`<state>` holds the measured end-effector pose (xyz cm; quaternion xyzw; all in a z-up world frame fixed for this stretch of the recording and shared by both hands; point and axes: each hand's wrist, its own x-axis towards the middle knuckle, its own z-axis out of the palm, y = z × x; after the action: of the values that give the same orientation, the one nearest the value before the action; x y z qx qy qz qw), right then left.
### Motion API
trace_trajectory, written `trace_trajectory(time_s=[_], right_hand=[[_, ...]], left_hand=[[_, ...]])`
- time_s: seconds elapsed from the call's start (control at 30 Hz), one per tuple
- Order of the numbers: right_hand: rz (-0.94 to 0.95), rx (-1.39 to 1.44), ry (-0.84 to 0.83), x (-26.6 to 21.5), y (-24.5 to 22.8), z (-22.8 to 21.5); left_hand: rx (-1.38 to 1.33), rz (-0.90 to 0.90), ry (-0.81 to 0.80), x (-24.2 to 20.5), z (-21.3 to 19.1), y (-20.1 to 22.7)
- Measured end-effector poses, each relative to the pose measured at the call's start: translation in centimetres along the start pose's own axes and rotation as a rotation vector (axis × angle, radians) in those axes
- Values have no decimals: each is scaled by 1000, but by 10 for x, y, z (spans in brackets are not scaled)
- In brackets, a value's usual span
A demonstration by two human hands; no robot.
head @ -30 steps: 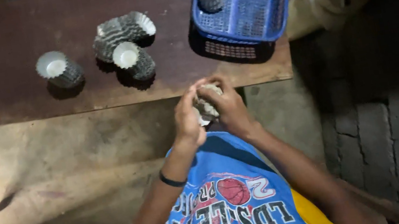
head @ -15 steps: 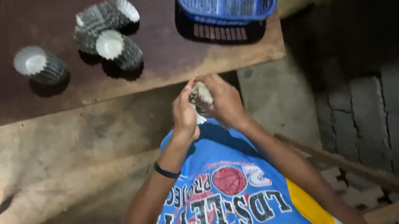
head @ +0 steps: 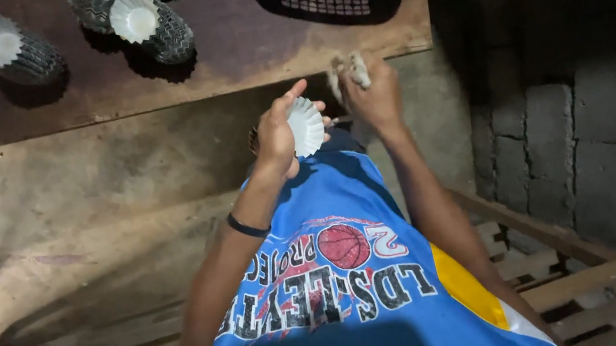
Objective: The person wipes small, dark, gear-shaped metal parts with a cloth, one at a time, and places them into a blue plastic basket. The person repeats this process for several parts throughout the clip.
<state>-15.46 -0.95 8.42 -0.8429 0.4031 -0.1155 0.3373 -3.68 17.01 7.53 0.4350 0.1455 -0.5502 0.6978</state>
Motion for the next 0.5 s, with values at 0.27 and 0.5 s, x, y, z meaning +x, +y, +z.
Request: trace_trajectory(time_s=[0.27,0.5], right_hand=[[-65,-130,-215,-30,-32,10],[135,213,-57,-11,36,-7]], left_hand=[[364,389,93,13,30,-33],[544,350,75,24,80,-51]])
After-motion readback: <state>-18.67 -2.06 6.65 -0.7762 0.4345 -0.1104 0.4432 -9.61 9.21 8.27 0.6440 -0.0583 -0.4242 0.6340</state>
